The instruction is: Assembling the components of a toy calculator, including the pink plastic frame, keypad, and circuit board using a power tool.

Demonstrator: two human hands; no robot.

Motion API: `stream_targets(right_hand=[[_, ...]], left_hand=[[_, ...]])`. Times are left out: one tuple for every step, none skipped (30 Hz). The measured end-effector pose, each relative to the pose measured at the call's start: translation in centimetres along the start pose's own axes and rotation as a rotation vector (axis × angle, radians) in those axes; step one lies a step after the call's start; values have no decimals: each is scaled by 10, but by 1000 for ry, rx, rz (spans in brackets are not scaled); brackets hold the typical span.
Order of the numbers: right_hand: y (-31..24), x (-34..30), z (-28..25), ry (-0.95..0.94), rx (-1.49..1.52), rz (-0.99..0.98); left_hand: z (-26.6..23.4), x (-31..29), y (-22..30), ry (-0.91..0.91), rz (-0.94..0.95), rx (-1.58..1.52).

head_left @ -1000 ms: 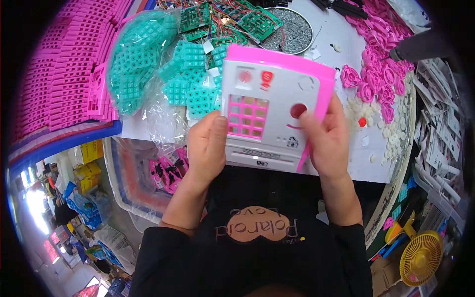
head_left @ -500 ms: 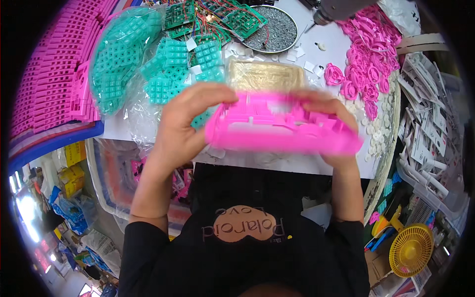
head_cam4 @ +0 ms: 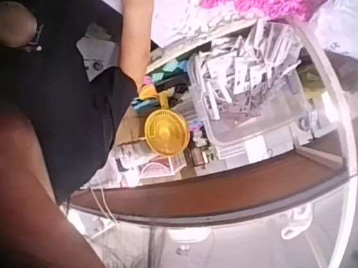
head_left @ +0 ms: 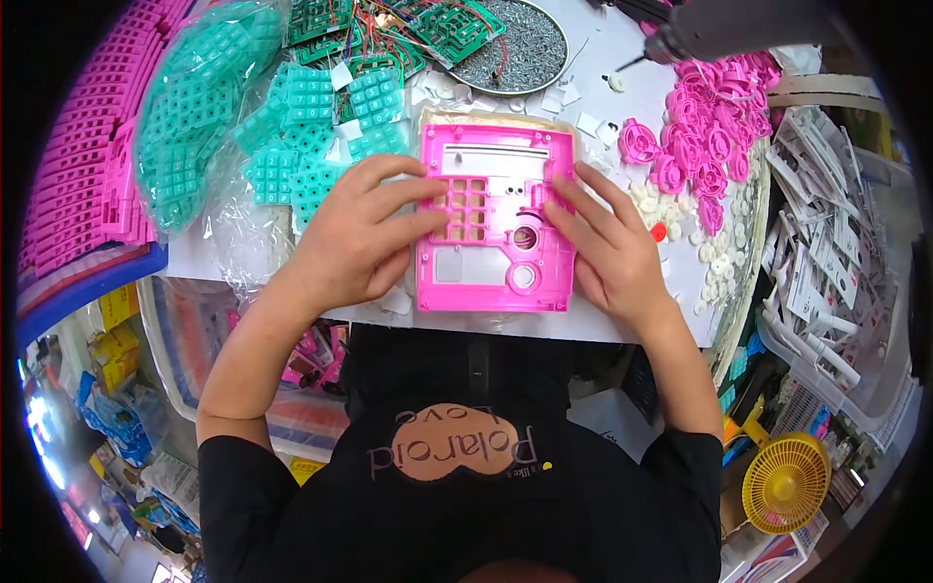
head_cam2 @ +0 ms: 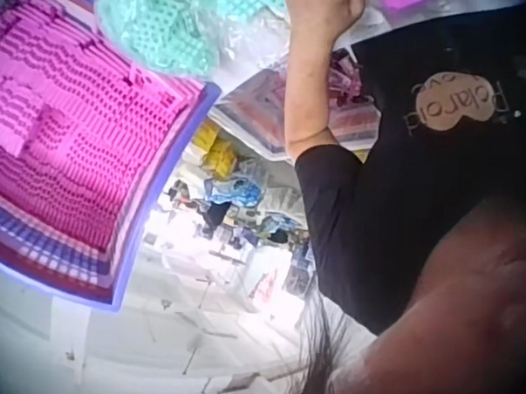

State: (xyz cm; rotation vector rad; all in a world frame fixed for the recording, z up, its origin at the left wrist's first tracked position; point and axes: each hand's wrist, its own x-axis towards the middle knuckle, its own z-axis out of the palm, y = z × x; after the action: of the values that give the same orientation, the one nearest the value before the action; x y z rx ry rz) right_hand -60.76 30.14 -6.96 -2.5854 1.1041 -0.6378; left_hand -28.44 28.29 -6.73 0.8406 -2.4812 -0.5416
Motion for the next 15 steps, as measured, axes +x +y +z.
stream_targets(right_hand=[[-1,0,1,-4,-8,7],[-2,1,3,-8,-15,14],[-4,2,6,-11,-22,22],[-3,1,9,0,-7,14],[-5,0,8,-5,-31,17],[-6,1,5,-10,-53,14],[-8,2,3,-14,-75,11],[-7,2,2,-21,-101,28],[-5,1,0,-27,-128,44],[-3,1,-2,-33,-155,59],[-2,3,-1,-62,-138,55],[-1,5,-1,-90,-125,56],[0,7,-2,-117,-112,57],[-5,7,-4,-181,-160,45],[-9,7,-3,-204,-167,57]], left_hand=[[0,-1,0,6,0,5],[1,-2,-1,11,-1,11],[1,-2,-1,16,-2,16],[2,-3,-1,23,-11,16],[2,-3,0,30,-20,16],[1,-4,1,38,-34,20],[3,-2,1,50,-43,14],[6,4,2,61,-52,8],[9,8,2,75,-61,3],[10,11,1,78,-60,-9],[10,13,0,81,-58,-21],[11,16,-2,82,-50,-36],[11,15,-3,45,-49,-49],[9,12,-6,8,-49,-61],[8,10,-8,-29,-52,-72]])
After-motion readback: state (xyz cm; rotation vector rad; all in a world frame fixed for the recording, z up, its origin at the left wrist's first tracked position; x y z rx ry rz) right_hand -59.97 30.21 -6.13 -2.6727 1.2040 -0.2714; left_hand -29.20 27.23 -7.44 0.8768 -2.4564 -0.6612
